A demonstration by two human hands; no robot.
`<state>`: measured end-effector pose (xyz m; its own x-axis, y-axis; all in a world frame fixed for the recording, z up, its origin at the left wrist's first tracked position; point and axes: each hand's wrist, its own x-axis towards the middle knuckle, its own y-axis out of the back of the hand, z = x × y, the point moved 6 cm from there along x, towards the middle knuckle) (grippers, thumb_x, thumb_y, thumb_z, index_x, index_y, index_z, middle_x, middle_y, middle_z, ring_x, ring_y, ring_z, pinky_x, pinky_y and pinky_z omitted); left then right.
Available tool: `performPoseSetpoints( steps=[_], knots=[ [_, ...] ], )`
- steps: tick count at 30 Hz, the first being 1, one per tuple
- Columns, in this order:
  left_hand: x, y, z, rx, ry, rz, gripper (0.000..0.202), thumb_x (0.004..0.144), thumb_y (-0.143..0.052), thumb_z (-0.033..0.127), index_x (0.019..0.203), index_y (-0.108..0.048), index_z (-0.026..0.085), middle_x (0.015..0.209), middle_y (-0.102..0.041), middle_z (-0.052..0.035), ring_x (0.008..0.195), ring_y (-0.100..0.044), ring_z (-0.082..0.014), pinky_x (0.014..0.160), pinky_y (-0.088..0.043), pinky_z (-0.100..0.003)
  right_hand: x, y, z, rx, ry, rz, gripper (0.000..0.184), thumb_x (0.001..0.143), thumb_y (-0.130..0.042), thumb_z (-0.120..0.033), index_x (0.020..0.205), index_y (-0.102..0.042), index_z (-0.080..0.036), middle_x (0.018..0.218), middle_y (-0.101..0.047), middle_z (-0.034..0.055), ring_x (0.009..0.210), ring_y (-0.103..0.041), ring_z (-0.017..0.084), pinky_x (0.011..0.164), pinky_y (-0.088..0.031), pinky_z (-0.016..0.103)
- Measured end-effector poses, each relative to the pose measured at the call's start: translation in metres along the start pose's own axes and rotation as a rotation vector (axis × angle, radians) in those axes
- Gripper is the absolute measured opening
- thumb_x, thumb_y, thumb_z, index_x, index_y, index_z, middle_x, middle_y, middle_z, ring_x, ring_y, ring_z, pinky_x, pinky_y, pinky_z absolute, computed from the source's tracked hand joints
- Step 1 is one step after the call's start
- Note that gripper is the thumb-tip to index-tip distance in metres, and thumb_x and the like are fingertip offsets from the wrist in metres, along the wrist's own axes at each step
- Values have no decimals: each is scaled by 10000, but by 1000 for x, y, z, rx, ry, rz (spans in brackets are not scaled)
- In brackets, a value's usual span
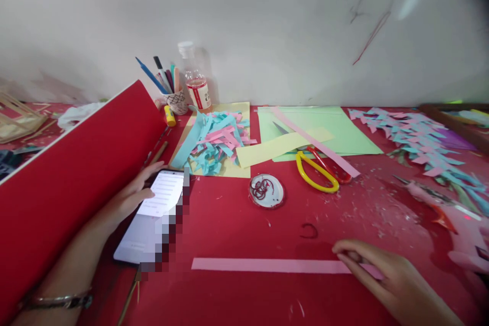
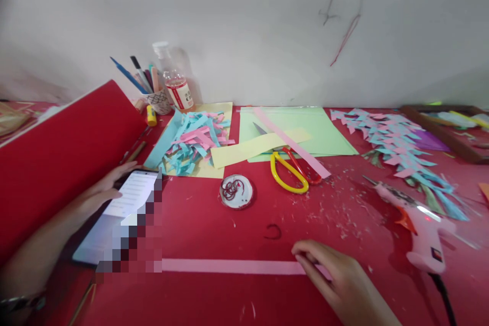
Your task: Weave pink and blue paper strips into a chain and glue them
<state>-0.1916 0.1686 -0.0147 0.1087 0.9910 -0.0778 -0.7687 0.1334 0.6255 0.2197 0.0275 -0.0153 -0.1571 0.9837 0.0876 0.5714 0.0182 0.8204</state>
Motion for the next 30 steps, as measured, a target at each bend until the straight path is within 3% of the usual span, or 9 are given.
performPoseSetpoints(
  steps=[4,9,14,18,22,26,30],
  knots=[
    [2,-4,-11,-120,10,-115,770,616,-494,369,1312,-242,152,1370,-297,-82,1161,-391,-281,902,-401,-347,0,-1,2,6,-30,-29,226,763,-471,-353,778,-638,-202,751,-689,52,671,-652,159,586,-512,170],
    [-2,-2,-4,-18,19,-90,720,657,-510,383,1297,-263,167,1377,-286,-70,1218,-312,-257,982,-308,-339,-2,-1,3,7,-35,-39,219,768,-471,-350,796,-635,-208,765,-688,47,684,-651,156,598,-512,172],
    [-2,-7,-2,10,78,-30,578,729,-424,390,1254,-332,169,1265,-442,-74,1090,-462,-231,872,-417,-326,-1,-2,1,7,-26,-37,222,771,-465,-351,796,-633,-208,772,-688,44,689,-651,155,596,-512,167],
    [2,-7,-2,3,51,72,513,739,-411,398,1182,-406,141,1193,-492,-86,1070,-470,-220,899,-387,-328,0,0,-1,1,-22,-18,216,774,-465,-341,797,-631,-205,772,-688,38,692,-650,146,603,-508,156],
    [-1,-6,-1,-48,91,40,539,730,-392,384,1211,-372,141,1234,-457,-95,1077,-463,-229,899,-382,-351,-1,0,-2,3,-17,-24,216,778,-461,-341,789,-625,-202,757,-686,38,686,-649,144,602,-506,156],
    [-5,-6,6,13,27,-53,640,652,-450,348,1247,-326,144,1275,-409,-94,1082,-450,-254,899,-379,-368,-2,0,0,10,-32,-28,230,778,-452,-355,792,-630,-209,764,-688,38,689,-650,148,597,-508,163],
    [-1,-4,1,76,51,16,595,677,-417,354,1223,-354,125,1253,-422,-108,1126,-406,-257,934,-340,-387,-1,-1,0,15,-41,-39,234,775,-453,-361,795,-631,-209,770,-688,42,694,-650,157,597,-511,173]
  ],
)
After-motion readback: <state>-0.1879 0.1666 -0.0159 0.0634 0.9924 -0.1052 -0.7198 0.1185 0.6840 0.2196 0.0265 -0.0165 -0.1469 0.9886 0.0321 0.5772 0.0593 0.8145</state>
